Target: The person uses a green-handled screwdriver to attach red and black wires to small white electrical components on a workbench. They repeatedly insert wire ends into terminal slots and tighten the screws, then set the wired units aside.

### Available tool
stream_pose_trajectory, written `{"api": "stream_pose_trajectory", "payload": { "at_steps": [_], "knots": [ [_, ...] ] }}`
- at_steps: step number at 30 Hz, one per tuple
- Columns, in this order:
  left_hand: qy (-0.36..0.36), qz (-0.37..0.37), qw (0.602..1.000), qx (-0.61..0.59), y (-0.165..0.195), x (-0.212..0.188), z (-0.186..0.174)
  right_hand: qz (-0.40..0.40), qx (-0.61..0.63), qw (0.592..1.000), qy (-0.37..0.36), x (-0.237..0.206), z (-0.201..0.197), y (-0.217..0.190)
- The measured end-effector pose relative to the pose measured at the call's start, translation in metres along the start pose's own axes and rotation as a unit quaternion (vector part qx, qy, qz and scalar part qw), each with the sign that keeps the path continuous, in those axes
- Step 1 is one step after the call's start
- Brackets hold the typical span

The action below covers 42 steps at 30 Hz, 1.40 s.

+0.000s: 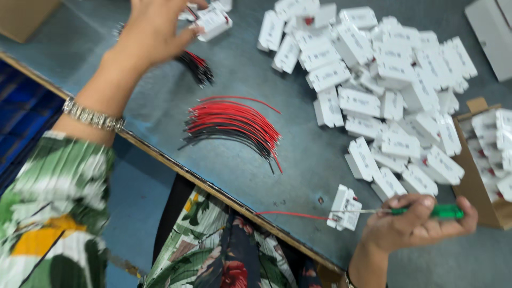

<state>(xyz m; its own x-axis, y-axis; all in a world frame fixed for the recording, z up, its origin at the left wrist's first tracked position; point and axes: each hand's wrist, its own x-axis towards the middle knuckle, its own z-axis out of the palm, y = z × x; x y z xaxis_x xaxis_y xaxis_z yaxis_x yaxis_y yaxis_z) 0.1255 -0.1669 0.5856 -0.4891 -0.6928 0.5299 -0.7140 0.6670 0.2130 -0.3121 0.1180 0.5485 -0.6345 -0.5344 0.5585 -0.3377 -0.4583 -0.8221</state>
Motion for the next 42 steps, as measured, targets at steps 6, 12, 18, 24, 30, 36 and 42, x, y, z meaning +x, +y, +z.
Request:
{"api": "stream_pose_trajectory", "payload": {
  "at_steps": [6,12,18,24,30,36,42],
  "knots": [
    [-0.072,0.096,0.992,-0.036,0.106,-0.044,0.032,0.0,0.055,0.998,0.001,-0.005,0.0,-0.002],
    [-0.053,0.107,0.99,0.07,0.132,-0.051,0.075,0.018,0.059,0.998,-0.005,-0.009,-0.016,-0.015],
    [-0.039,0.141,0.985,0.095,0.127,-0.046,0.08,-0.006,-0.041,0.996,-0.08,0.0,-0.037,-0.017],
    [-0.114,0.131,0.984,-0.035,0.147,-0.054,0.032,-0.038,-0.074,0.993,-0.089,0.011,-0.03,-0.002],
    [-0.129,0.143,0.981,0.035,0.17,-0.072,0.026,-0.078,-0.095,0.99,-0.07,0.021,-0.036,0.014],
    [-0.094,0.182,0.977,0.064,0.168,-0.072,0.039,-0.088,-0.053,0.994,-0.04,0.004,-0.018,0.026],
    [-0.082,0.156,0.984,-0.021,0.174,-0.066,0.025,-0.068,-0.005,0.997,-0.025,0.0,-0.024,0.014]
  ]
}}
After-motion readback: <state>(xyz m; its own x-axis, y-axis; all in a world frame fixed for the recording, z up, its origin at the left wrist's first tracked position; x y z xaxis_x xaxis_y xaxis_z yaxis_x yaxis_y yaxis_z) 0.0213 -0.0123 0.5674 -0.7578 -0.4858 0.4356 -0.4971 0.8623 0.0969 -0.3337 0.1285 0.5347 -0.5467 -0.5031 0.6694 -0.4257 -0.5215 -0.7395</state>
